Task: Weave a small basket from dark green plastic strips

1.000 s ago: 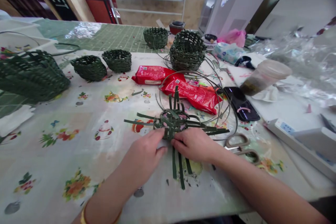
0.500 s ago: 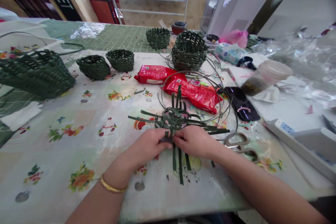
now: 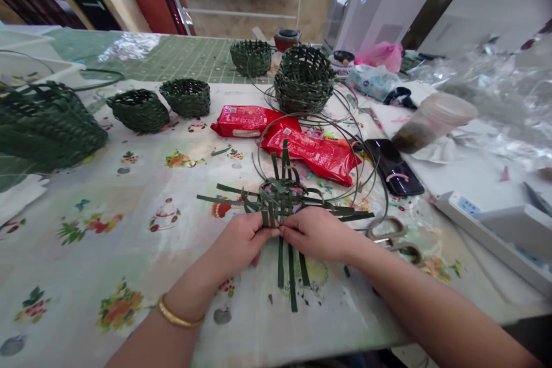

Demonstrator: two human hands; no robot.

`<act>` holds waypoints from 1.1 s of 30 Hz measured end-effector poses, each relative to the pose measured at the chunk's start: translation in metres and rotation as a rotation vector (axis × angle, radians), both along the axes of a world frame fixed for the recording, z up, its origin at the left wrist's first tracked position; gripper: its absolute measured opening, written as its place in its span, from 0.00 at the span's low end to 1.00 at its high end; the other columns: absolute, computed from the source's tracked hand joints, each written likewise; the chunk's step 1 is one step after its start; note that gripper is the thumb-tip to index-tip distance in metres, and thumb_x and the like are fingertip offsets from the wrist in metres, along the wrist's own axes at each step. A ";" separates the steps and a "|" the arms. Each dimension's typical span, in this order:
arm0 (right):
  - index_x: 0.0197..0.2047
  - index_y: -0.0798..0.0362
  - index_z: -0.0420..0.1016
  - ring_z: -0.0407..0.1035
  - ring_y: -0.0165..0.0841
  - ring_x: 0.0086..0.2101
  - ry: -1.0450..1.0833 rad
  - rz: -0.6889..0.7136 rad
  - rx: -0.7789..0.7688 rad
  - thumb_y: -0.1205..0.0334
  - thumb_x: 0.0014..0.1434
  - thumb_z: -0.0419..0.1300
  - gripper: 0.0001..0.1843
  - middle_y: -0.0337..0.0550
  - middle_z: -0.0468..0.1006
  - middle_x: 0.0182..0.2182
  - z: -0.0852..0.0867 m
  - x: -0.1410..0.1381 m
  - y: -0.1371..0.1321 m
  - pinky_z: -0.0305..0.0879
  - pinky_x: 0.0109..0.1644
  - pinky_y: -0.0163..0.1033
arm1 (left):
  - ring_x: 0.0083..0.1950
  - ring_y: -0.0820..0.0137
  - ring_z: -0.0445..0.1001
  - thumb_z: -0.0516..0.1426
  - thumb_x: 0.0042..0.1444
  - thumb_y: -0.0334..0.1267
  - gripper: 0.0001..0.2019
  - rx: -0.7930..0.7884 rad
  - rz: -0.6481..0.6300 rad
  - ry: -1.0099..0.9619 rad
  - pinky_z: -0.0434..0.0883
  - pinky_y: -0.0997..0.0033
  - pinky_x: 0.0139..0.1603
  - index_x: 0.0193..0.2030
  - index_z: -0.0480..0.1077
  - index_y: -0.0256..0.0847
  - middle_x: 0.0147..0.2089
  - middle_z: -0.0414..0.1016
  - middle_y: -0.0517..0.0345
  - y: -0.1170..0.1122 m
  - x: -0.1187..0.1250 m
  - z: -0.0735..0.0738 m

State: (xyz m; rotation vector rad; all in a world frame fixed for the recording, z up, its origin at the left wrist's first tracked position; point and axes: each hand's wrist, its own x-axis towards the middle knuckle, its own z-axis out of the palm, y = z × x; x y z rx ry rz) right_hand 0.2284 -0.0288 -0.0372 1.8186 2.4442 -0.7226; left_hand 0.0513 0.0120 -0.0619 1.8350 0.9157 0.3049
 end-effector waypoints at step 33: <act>0.39 0.54 0.67 0.70 0.35 0.31 -0.186 -0.054 0.209 0.65 0.61 0.45 0.10 0.46 0.75 0.31 -0.002 -0.004 -0.018 0.57 0.32 0.36 | 0.39 0.68 0.74 0.54 0.53 0.34 0.07 0.319 0.066 -0.038 0.67 0.72 0.41 0.37 0.73 0.40 0.37 0.78 0.60 0.000 0.008 0.000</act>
